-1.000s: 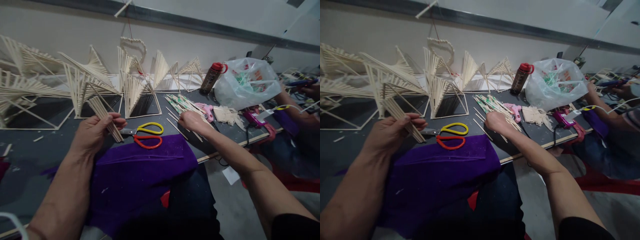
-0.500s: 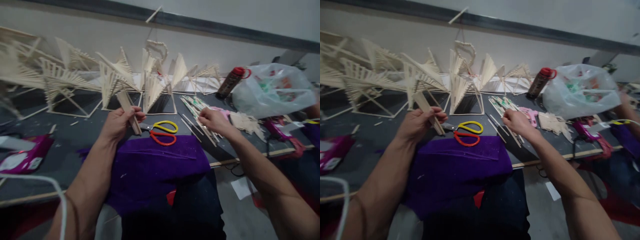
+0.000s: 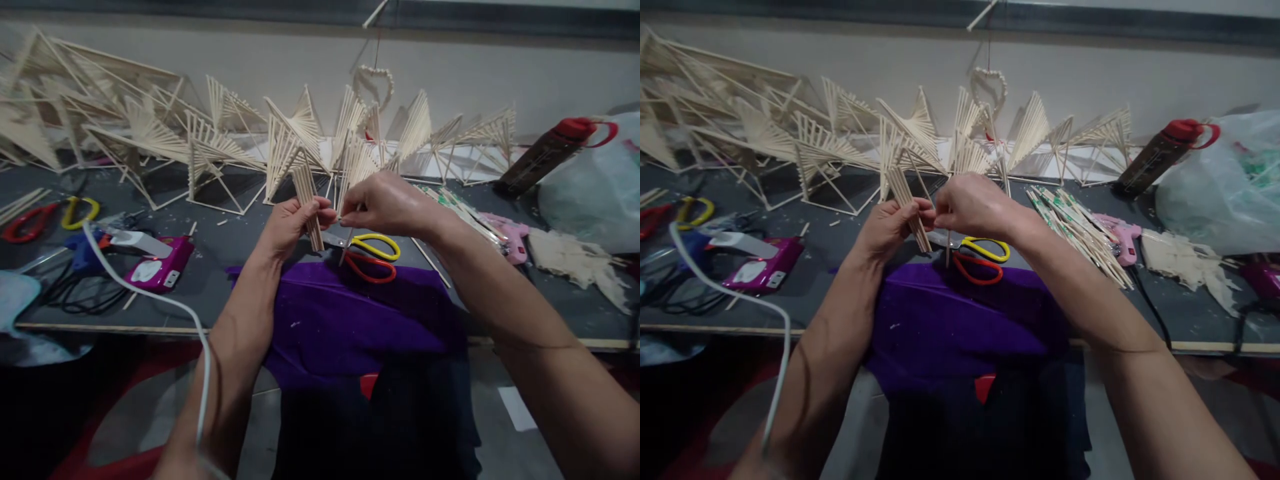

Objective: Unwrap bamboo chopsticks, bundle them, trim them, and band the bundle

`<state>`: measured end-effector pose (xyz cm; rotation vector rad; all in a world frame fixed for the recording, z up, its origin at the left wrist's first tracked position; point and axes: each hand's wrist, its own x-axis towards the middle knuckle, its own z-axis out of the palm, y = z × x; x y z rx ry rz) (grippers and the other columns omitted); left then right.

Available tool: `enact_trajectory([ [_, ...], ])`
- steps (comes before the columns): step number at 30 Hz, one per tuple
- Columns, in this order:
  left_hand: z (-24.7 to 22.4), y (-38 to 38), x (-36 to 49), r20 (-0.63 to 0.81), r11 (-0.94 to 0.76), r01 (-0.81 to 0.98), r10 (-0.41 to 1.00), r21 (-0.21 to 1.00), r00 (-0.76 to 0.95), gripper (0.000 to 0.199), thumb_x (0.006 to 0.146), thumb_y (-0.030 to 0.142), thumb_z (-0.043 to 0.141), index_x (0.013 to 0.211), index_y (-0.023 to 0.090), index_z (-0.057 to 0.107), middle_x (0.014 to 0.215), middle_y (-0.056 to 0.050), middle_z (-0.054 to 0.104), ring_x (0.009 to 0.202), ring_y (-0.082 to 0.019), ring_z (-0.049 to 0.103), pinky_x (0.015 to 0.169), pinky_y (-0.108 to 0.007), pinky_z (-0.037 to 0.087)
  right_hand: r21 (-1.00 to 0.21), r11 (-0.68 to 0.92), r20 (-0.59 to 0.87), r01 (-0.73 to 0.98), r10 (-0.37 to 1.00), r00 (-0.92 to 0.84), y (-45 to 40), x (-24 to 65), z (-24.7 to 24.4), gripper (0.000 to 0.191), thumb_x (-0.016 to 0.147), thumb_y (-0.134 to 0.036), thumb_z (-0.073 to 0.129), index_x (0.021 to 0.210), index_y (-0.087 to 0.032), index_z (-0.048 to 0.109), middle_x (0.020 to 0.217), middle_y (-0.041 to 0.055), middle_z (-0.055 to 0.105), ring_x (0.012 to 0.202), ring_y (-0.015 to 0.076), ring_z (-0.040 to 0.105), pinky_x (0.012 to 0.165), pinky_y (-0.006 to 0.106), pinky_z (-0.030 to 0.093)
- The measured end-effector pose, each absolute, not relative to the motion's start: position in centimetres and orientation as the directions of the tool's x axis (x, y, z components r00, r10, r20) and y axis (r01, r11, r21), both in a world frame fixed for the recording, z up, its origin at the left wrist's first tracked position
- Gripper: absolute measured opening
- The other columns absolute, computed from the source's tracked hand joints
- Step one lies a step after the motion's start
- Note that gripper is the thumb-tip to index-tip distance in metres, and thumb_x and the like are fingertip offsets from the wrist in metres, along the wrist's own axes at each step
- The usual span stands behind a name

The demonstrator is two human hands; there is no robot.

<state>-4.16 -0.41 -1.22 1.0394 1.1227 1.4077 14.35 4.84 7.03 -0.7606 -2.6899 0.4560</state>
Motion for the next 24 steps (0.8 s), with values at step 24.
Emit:
enact_trajectory([
  [24, -2.1, -0.4, -4.6, 0.049, -0.042, -0.173, 0.998, 0.984, 0.036, 0.037, 0.074, 0.045, 0.072, 0.094, 0.013, 0.069, 0.087, -0.01, 0.074, 0.085, -0.022, 0.07, 0.08, -0.035, 0.052, -0.596, 0.731, 0.371, 0.331, 0.617, -0.695, 7.0, 10.5, 5.1, 0.02, 0.074, -0.018, 0.056, 0.085, -0.009, 0.07, 0.068, 0.0018, 0.06, 0.068, 0.0123, 0.052, 0.064, 0.025, 0.036],
])
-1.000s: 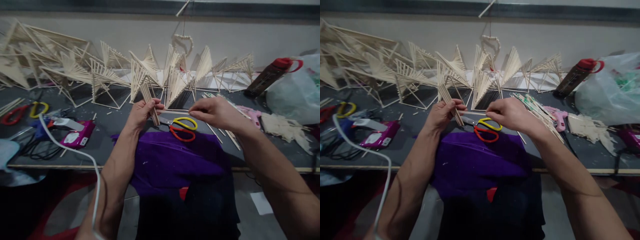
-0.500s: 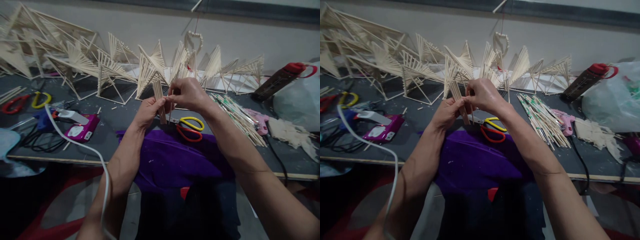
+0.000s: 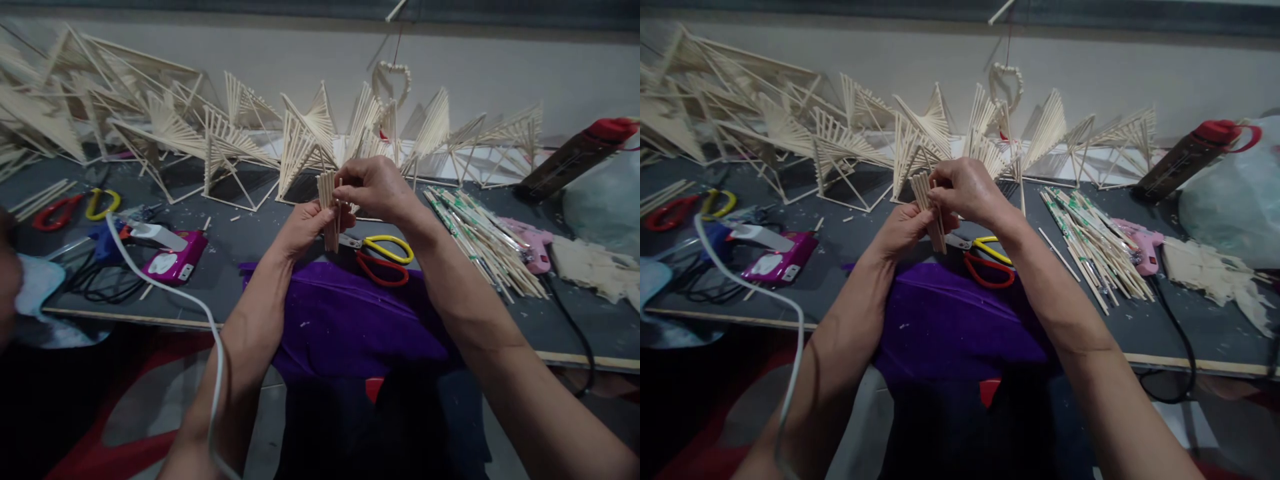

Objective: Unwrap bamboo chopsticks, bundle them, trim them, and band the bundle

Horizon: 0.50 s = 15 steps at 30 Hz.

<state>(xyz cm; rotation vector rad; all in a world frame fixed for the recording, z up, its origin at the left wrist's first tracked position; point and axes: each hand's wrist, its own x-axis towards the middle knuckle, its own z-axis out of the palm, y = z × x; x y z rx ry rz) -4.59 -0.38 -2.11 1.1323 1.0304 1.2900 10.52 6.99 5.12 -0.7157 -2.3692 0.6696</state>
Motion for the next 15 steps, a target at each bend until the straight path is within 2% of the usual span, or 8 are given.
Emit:
enact_trajectory([
  [6, -2.1, -0.5, -4.7, 0.061, -0.053, -0.121, 0.996, 0.991, 0.066, 0.037, 0.075, 0.044, 0.072, 0.094, 0.013, 0.069, 0.086, -0.01, 0.074, 0.082, -0.021, 0.07, 0.078, -0.033, 0.053, -0.605, 0.752, 0.442, 0.261, 0.59, -0.676, 6.8, 11.1, 4.8, 0.021, 0.072, -0.018, 0.056, 0.083, -0.01, 0.072, 0.07, 0.0018, 0.063, 0.066, 0.0114, 0.054, 0.062, 0.024, 0.036],
  [11, -2.4, -0.5, -4.8, 0.058, -0.055, -0.026, 0.992, 0.998, 0.114, 0.042, 0.076, 0.051, 0.068, 0.092, 0.013, 0.069, 0.087, -0.012, 0.074, 0.081, -0.022, 0.069, 0.072, -0.031, 0.053, -0.688, 0.694, 0.382, 0.211, 0.594, -0.708, 6.4, 11.6, 4.1, 0.019, 0.075, -0.02, 0.056, 0.082, -0.012, 0.072, 0.063, 0.0003, 0.061, 0.061, 0.0111, 0.055, 0.058, 0.023, 0.037],
  [15, -2.4, -0.5, -4.9, 0.045, -0.043, -0.022, 0.993, 0.999, 0.107, 0.042, 0.074, 0.051, 0.069, 0.092, 0.013, 0.069, 0.085, -0.012, 0.074, 0.08, -0.022, 0.07, 0.07, -0.03, 0.053, -0.672, 0.715, 0.413, 0.192, 0.577, -0.705, 6.4, 11.7, 3.8, 0.016, 0.075, -0.022, 0.057, 0.073, -0.014, 0.07, 0.065, 0.0007, 0.06, 0.064, 0.0116, 0.056, 0.059, 0.023, 0.039],
])
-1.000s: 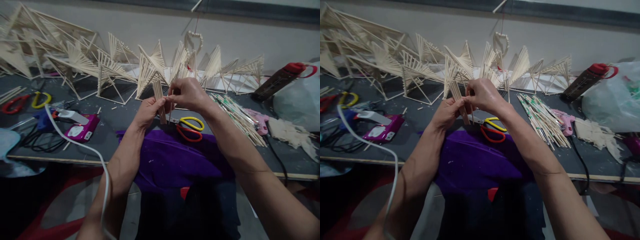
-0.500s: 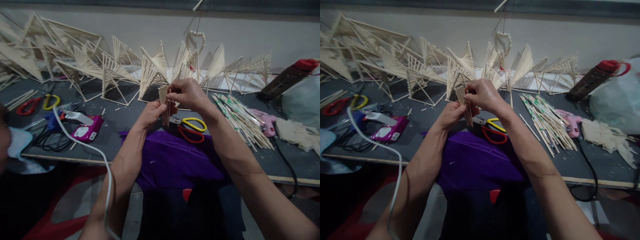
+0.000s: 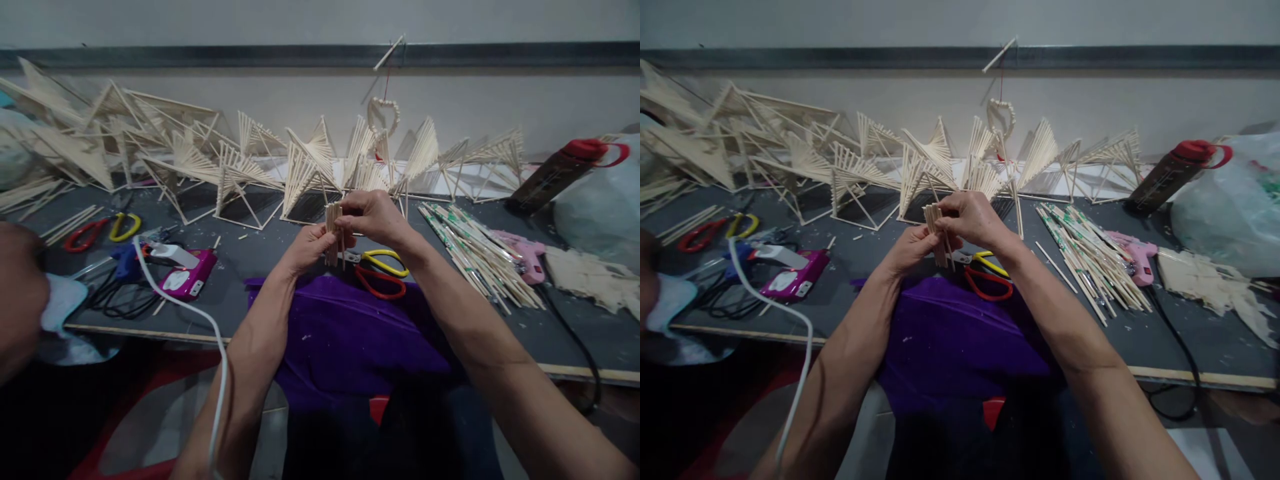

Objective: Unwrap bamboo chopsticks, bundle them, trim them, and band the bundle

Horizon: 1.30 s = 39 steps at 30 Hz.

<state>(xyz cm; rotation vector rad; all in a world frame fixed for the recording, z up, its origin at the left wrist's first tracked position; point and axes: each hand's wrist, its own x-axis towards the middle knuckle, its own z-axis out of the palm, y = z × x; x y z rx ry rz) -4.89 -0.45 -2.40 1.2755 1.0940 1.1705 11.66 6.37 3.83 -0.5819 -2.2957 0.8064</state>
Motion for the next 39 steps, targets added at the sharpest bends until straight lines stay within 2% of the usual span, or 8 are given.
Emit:
enact_trajectory([
  [6, -2.0, -0.6, -4.6, 0.065, -0.058, -0.091, 0.995, 0.994, 0.078, 0.044, 0.071, 0.051, 0.073, 0.091, 0.013, 0.069, 0.085, -0.012, 0.074, 0.079, -0.022, 0.07, 0.076, -0.033, 0.053, -0.693, 0.708, 0.498, 0.137, 0.608, -0.618, 6.5, 11.3, 3.1, 0.02, 0.076, -0.023, 0.059, 0.086, -0.015, 0.073, 0.076, 0.0019, 0.065, 0.07, 0.0119, 0.057, 0.062, 0.023, 0.041],
  [12, -1.6, -0.8, -4.4, 0.021, -0.018, -0.041, 0.996, 0.999, 0.088, 0.042, 0.071, 0.049, 0.073, 0.093, 0.013, 0.07, 0.084, -0.011, 0.074, 0.079, -0.022, 0.07, 0.075, -0.032, 0.053, -0.728, 0.682, 0.483, 0.077, 0.589, -0.648, 7.3, 11.4, 2.5, 0.02, 0.075, -0.024, 0.061, 0.086, -0.012, 0.073, 0.071, 0.0, 0.062, 0.067, 0.0105, 0.054, 0.062, 0.023, 0.038],
  [18, -1.0, -0.6, -4.5, 0.074, -0.086, 0.171, 0.994, 0.982, 0.074, 0.031, 0.08, 0.046, 0.064, 0.085, 0.018, 0.075, 0.089, -0.007, 0.075, 0.081, -0.02, 0.068, 0.076, -0.029, 0.05, -0.626, 0.769, 0.485, 0.13, 0.514, -0.707, 7.6, 11.5, 3.2, 0.013, 0.079, -0.019, 0.059, 0.083, -0.014, 0.07, 0.071, -0.0034, 0.063, 0.07, 0.009, 0.054, 0.066, 0.021, 0.038],
  [24, -0.8, -0.1, -4.6, -0.005, 0.003, 0.17, 1.0, 0.985, 0.015, 0.028, 0.072, 0.049, 0.07, 0.079, 0.022, 0.076, 0.087, -0.005, 0.076, 0.083, -0.026, 0.067, 0.075, -0.035, 0.053, -0.545, 0.81, 0.466, 0.215, 0.506, -0.725, 8.2, 11.6, 3.8, 0.014, 0.083, -0.018, 0.061, 0.094, -0.016, 0.069, 0.084, -0.0081, 0.066, 0.084, 0.0067, 0.058, 0.075, 0.016, 0.04],
  [28, -0.6, -0.2, -4.3, 0.006, -0.004, 0.201, 1.0, 0.98, -0.009, 0.023, 0.072, 0.048, 0.07, 0.077, 0.026, 0.075, 0.083, 0.0, 0.076, 0.082, -0.023, 0.067, 0.079, -0.035, 0.053, -0.522, 0.808, 0.432, 0.274, 0.527, -0.732, 7.6, 11.4, 4.0, 0.01, 0.085, -0.019, 0.061, 0.092, -0.017, 0.068, 0.081, -0.0103, 0.066, 0.083, 0.0071, 0.056, 0.075, 0.016, 0.04],
  [33, -0.1, -0.4, -3.5, -0.012, 0.02, 0.127, 0.998, 0.992, -0.068, 0.016, 0.075, 0.044, 0.07, 0.077, 0.03, 0.074, 0.08, 0.005, 0.076, 0.08, -0.02, 0.069, 0.082, -0.036, 0.054, -0.62, 0.723, 0.43, 0.305, 0.638, -0.639, 7.4, 11.6, 4.4, 0.009, 0.086, -0.021, 0.06, 0.078, -0.022, 0.062, 0.068, -0.0157, 0.06, 0.076, 0.0043, 0.054, 0.069, 0.013, 0.041],
  [36, 0.2, -0.5, -3.1, -0.035, 0.04, 0.038, 0.992, 0.998, -0.119, 0.014, 0.077, 0.04, 0.069, 0.085, 0.03, 0.073, 0.08, 0.005, 0.076, 0.084, -0.02, 0.069, 0.084, -0.037, 0.055, -0.689, 0.675, 0.482, 0.265, 0.7, -0.527, 7.9, 14.2, 5.5, 0.006, 0.086, -0.02, 0.061, 0.08, -0.02, 0.061, 0.073, -0.0124, 0.061, 0.071, 0.003, 0.053, 0.067, 0.013, 0.041],
  [39, 0.2, -0.5, -3.0, -0.016, 0.011, -0.027, 0.983, 1.0, -0.183, 0.016, 0.078, 0.037, 0.068, 0.088, 0.026, 0.072, 0.08, 0.003, 0.076, 0.081, -0.02, 0.07, 0.082, -0.038, 0.055, -0.68, 0.67, 0.507, 0.299, 0.724, -0.468, 8.4, 19.2, 7.0, 0.015, 0.093, -0.025, 0.049, 0.085, -0.018, 0.06, 0.077, -0.0056, 0.062, 0.069, 0.0058, 0.053, 0.065, 0.018, 0.041],
])
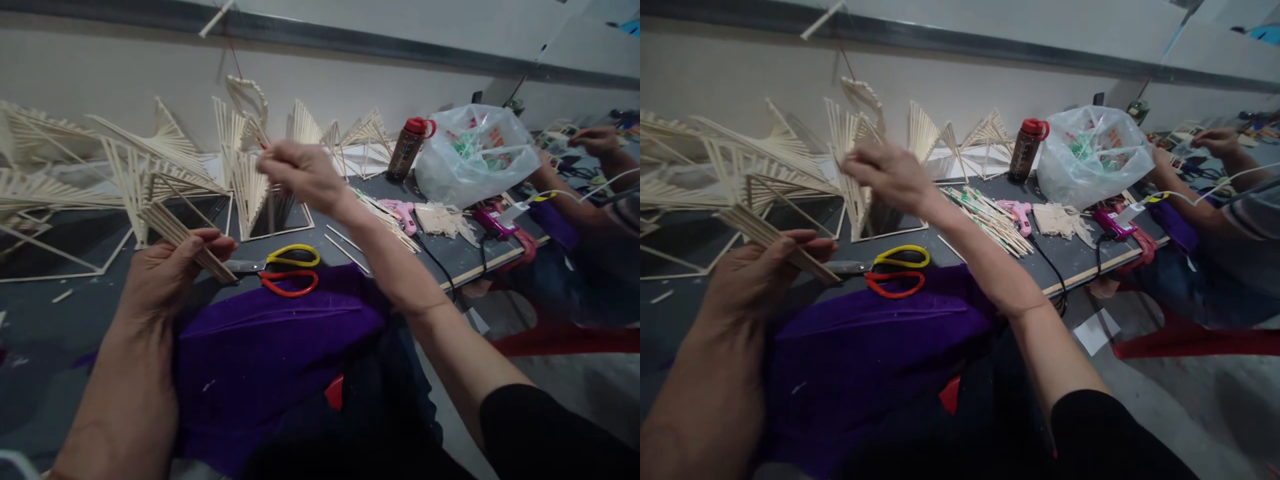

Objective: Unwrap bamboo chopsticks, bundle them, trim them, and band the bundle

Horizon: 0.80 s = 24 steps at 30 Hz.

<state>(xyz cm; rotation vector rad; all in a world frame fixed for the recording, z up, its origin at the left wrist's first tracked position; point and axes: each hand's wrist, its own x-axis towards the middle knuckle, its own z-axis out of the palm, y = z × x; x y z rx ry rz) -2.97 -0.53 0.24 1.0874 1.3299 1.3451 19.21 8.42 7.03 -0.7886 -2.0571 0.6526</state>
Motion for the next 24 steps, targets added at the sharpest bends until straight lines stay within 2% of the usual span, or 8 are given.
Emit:
enact_trajectory([
  [4, -0.1, -0.5, -3.1, -0.051, 0.045, -0.043, 0.986, 0.998, -0.159, 0.018, 0.078, 0.036, 0.068, 0.09, 0.024, 0.072, 0.082, 0.001, 0.076, 0.08, -0.019, 0.07, 0.076, -0.034, 0.057, -0.6, 0.58, 0.416, 0.552, 0.815, -0.404, 8.8, 26.0, 7.8, 0.025, 0.094, -0.029, 0.042, 0.083, -0.016, 0.06, 0.07, -0.0004, 0.06, 0.063, 0.0089, 0.052, 0.061, 0.021, 0.038],
  [7, -0.6, -0.3, -3.3, -0.051, 0.046, -0.039, 0.99, 0.998, -0.129, 0.024, 0.077, 0.038, 0.07, 0.094, 0.02, 0.071, 0.083, -0.002, 0.076, 0.079, -0.019, 0.071, 0.074, -0.031, 0.058, -0.462, 0.5, 0.337, 0.732, 0.863, -0.377, 9.3, 28.3, 6.4, 0.025, 0.091, -0.028, 0.046, 0.08, -0.014, 0.063, 0.069, 0.0021, 0.062, 0.065, 0.011, 0.053, 0.062, 0.023, 0.036],
  [11, -1.3, 0.3, -3.6, -0.017, 0.012, -0.032, 0.99, 0.999, -0.139, 0.035, 0.073, 0.04, 0.073, 0.096, 0.014, 0.07, 0.081, -0.007, 0.075, 0.074, -0.019, 0.072, 0.068, -0.029, 0.058, -0.247, 0.399, 0.161, 0.883, 0.916, -0.368, 10.8, 28.6, 2.7, 0.023, 0.087, -0.027, 0.049, 0.082, -0.013, 0.066, 0.079, 0.0073, 0.068, 0.073, 0.0154, 0.058, 0.064, 0.025, 0.034],
  [14, -1.5, 0.5, -3.7, -0.04, 0.036, -0.031, 0.99, 0.999, -0.138, 0.039, 0.072, 0.041, 0.074, 0.097, 0.012, 0.069, 0.081, -0.008, 0.075, 0.073, -0.02, 0.072, 0.066, -0.028, 0.058, -0.142, 0.349, 0.06, 0.926, 0.937, -0.343, 10.7, 28.4, 0.5, 0.025, 0.086, -0.029, 0.051, 0.097, -0.013, 0.066, 0.093, 0.0107, 0.07, 0.085, 0.0202, 0.061, 0.068, 0.027, 0.036],
  [17, -1.6, 0.6, -3.8, -0.048, 0.045, -0.027, 0.99, 0.999, -0.134, 0.041, 0.071, 0.042, 0.074, 0.098, 0.012, 0.069, 0.083, -0.009, 0.075, 0.074, -0.02, 0.072, 0.066, -0.029, 0.059, -0.087, 0.375, 0.055, 0.923, 0.927, -0.372, 8.3, 28.6, -0.2, 0.034, 0.087, -0.036, 0.052, 0.112, -0.015, 0.06, 0.107, 0.012, 0.068, 0.094, 0.0224, 0.062, 0.072, 0.028, 0.039],
  [21, -1.5, 0.4, -3.7, -0.045, 0.045, -0.007, 0.99, 0.999, -0.132, 0.04, 0.073, 0.041, 0.073, 0.1, 0.012, 0.069, 0.084, -0.01, 0.075, 0.076, -0.02, 0.072, 0.069, -0.029, 0.059, -0.028, 0.427, -0.068, 0.904, 0.901, -0.428, 4.6, 29.1, -0.3, 0.038, 0.085, -0.045, 0.055, 0.108, -0.016, 0.059, 0.107, 0.0119, 0.067, 0.094, 0.0238, 0.062, 0.069, 0.028, 0.04],
  [24, -1.3, 0.2, -3.6, -0.064, 0.066, 0.012, 0.991, 0.998, -0.12, 0.04, 0.074, 0.042, 0.073, 0.1, 0.013, 0.069, 0.085, -0.009, 0.075, 0.077, -0.019, 0.072, 0.068, -0.027, 0.059, -0.016, 0.425, -0.123, 0.905, 0.897, -0.424, 3.8, 29.0, -0.9, 0.026, 0.088, -0.035, 0.052, 0.104, -0.016, 0.06, 0.107, 0.0112, 0.067, 0.092, 0.0224, 0.063, 0.067, 0.027, 0.039],
])
